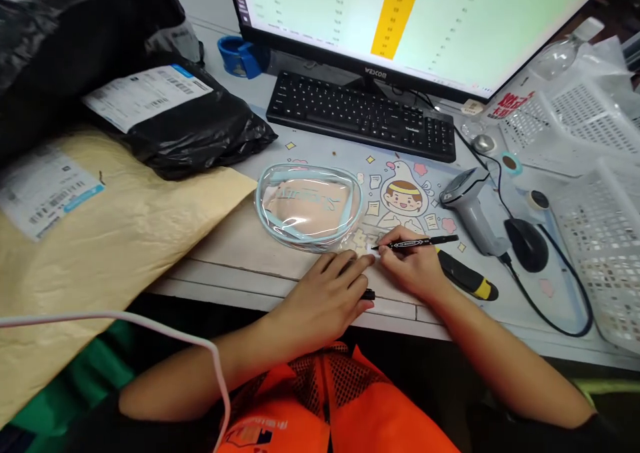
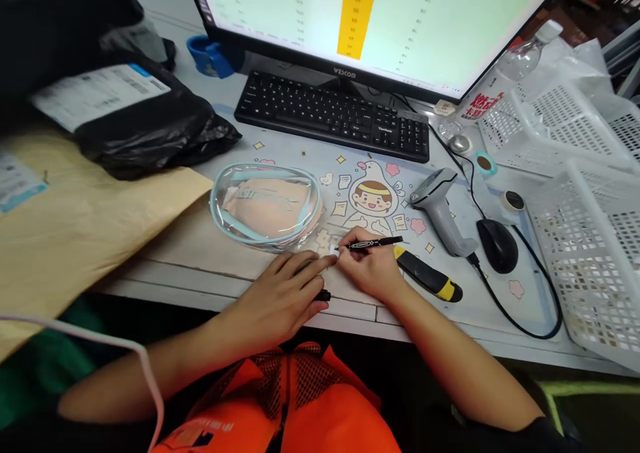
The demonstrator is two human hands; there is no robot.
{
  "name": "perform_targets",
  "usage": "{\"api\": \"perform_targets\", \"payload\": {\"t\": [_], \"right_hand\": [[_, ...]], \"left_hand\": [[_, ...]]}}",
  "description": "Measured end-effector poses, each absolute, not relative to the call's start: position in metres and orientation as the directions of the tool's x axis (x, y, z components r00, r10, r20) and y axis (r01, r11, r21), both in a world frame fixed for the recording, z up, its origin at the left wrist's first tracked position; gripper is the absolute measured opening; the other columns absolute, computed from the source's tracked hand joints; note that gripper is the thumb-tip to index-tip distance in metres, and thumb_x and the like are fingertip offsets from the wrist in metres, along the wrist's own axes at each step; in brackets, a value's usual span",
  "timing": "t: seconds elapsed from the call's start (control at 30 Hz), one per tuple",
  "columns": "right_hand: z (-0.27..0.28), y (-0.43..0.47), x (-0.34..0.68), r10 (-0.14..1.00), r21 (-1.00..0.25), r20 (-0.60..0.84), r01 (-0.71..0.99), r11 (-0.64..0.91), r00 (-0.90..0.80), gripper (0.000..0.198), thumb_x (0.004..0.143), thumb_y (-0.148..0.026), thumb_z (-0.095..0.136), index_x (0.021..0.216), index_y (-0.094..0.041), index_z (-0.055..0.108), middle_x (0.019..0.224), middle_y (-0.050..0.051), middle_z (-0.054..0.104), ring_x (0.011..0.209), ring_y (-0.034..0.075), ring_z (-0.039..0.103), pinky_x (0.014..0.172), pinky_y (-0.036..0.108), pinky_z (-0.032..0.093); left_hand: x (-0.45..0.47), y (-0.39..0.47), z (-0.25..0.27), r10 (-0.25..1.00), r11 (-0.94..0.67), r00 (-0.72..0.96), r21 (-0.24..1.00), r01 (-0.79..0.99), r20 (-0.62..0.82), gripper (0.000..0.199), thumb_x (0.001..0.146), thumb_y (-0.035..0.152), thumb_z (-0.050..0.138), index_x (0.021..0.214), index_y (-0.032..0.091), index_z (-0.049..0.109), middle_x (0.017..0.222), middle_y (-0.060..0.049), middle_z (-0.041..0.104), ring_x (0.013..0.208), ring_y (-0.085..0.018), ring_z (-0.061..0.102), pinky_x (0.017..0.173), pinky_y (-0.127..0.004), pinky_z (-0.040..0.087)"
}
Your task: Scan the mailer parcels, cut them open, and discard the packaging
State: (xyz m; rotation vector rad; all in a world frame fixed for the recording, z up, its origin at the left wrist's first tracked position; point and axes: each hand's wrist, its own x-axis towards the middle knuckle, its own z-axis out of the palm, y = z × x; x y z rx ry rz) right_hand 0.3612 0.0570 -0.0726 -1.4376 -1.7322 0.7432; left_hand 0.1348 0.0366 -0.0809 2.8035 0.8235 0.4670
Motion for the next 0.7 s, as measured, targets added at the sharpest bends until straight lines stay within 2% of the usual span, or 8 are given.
{"api": "perform_targets", "payload": {"t": [0.23, 0.4, 0.6, 0.7], "right_hand": [[-0.0720, 0.0555, 0.3638, 0.981, -0.818, 0.152, 0.542, 0.194, -0.121, 0.006, 0.087, -0.022, 0.064, 0.083, -0.020, 0.068, 0.074, 0.000, 0.066, 0.062, 0.012, 0.055, 0.054, 0.023, 0.040], [-0.0717, 0.0553, 0.3640, 0.986, -0.816, 0.140, 0.554, 0.164, -0.085, 0.007, 0.086, -0.024, 0.064, 0.082, -0.020, 0.068, 0.071, 0.000, 0.064, 0.059, 0.012, 0.050, 0.053, 0.024, 0.038], [-0.0674, 0.0545, 0.3622, 0.993, -0.838, 0.045, 0.538, 0.098, -0.110, 0.009, 0.084, -0.030, 0.065, 0.080, -0.022, 0.068, 0.072, 0.002, 0.066, 0.061, 0.014, 0.053, 0.052, 0.025, 0.040], [-0.0671, 0.0542, 0.3619, 0.994, -0.834, 0.054, 0.543, 0.098, -0.096, 0.009, 0.084, -0.029, 0.065, 0.080, -0.022, 0.068, 0.071, 0.001, 0.065, 0.059, 0.013, 0.051, 0.052, 0.025, 0.039]], "left_hand": [[0.1342, 0.0364, -0.0807, 0.555, -0.826, 0.797, 0.270, 0.495, 0.238, 0.033, 0.110, 0.045, 0.051, 0.111, 0.016, 0.067, 0.158, -0.009, 0.054, 0.135, -0.031, 0.048, 0.107, -0.045, 0.038], [0.1341, 0.0361, -0.0801, 0.556, -0.826, 0.795, 0.270, 0.496, 0.242, 0.032, 0.110, 0.043, 0.051, 0.113, 0.015, 0.067, 0.158, -0.008, 0.055, 0.134, -0.032, 0.049, 0.108, -0.046, 0.038], [0.1341, 0.0362, -0.0803, 0.553, -0.827, 0.798, 0.272, 0.492, 0.240, 0.033, 0.111, 0.043, 0.050, 0.111, 0.015, 0.068, 0.157, -0.009, 0.056, 0.134, -0.032, 0.049, 0.106, -0.046, 0.040], [0.1342, 0.0364, -0.0798, 0.553, -0.828, 0.797, 0.265, 0.494, 0.242, 0.033, 0.111, 0.043, 0.051, 0.113, 0.015, 0.068, 0.157, -0.009, 0.056, 0.134, -0.032, 0.049, 0.106, -0.046, 0.040]]}}
